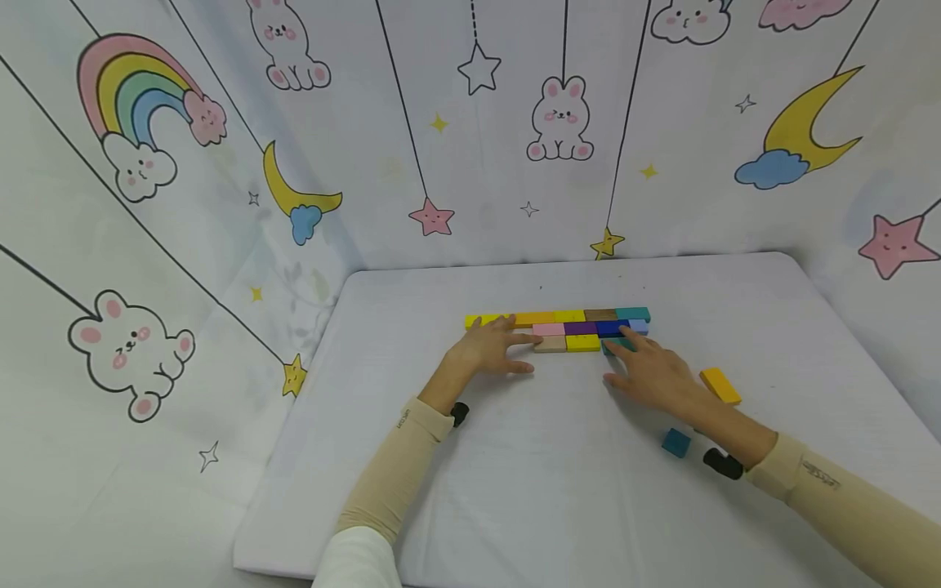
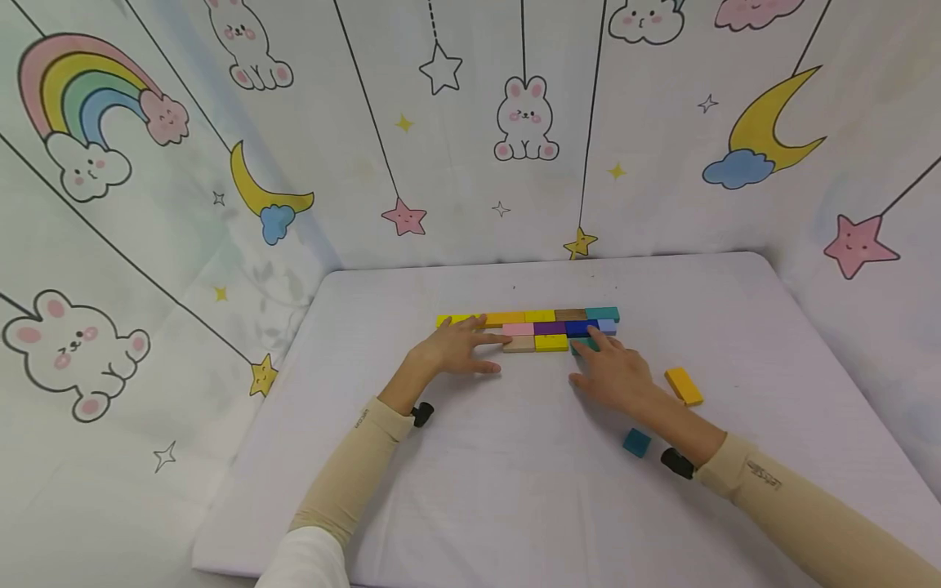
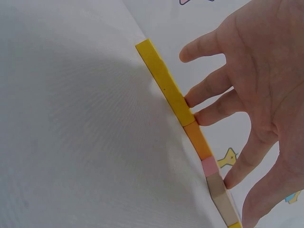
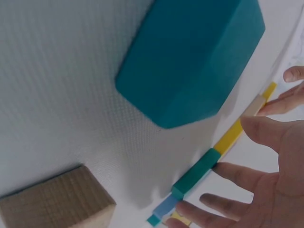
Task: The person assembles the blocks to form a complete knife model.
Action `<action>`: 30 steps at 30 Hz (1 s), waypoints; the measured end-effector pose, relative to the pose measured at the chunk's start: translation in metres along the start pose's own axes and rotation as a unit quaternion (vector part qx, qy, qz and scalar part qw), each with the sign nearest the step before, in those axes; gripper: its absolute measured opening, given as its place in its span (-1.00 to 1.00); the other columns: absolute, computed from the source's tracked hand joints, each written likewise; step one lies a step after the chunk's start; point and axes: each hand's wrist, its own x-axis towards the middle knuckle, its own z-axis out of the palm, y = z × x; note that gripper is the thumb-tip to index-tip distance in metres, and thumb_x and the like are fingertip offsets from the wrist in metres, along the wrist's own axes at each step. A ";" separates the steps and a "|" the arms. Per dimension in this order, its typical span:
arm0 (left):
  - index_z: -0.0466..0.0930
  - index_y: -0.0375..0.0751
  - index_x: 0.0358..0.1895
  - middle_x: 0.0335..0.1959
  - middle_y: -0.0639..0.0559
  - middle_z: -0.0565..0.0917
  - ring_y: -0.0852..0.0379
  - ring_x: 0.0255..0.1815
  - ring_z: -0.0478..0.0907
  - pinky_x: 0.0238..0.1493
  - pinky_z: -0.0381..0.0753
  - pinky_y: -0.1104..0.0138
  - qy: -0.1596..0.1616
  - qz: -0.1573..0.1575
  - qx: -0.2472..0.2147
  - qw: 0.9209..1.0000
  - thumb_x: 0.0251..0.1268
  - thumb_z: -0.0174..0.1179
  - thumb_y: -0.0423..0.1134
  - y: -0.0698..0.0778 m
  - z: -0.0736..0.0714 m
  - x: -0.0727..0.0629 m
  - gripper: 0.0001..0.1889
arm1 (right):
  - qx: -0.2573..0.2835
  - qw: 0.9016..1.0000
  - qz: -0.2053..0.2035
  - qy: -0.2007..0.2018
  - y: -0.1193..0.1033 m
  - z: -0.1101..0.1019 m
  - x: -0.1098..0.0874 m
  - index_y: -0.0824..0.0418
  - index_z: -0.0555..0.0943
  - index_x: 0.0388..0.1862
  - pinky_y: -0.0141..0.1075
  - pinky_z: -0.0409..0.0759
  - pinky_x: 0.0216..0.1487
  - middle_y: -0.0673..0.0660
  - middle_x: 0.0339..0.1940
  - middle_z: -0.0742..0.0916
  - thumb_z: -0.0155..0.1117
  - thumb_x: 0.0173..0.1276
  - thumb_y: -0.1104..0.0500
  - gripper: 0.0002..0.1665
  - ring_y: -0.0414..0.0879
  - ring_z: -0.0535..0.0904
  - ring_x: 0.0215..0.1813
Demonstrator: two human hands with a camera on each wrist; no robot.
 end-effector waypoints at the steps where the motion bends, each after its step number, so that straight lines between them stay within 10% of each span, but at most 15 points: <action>1: 0.22 0.54 0.60 0.72 -0.09 0.05 -0.10 0.71 0.00 0.64 -0.08 -0.24 0.001 0.001 0.001 1.000 0.37 0.15 0.44 0.000 0.000 0.000 -0.26 | 0.001 1.000 0.000 0.000 0.000 0.000 0.001 0.24 0.44 0.55 0.16 0.77 -0.09 0.50 0.59 0.31 0.35 0.48 -0.14 -0.19 0.53 0.41 0.42; 30: 0.24 0.54 0.59 0.72 -0.05 0.08 -0.05 0.71 0.00 0.65 -0.09 -0.21 0.000 -0.010 -0.004 1.000 0.37 0.18 0.41 0.004 -0.005 -0.007 -0.26 | 0.016 1.000 0.009 -0.014 -0.006 0.002 0.008 0.25 0.38 0.59 -0.24 0.67 -0.47 0.43 0.66 0.20 0.36 0.47 -0.13 -0.14 0.54 0.34 0.46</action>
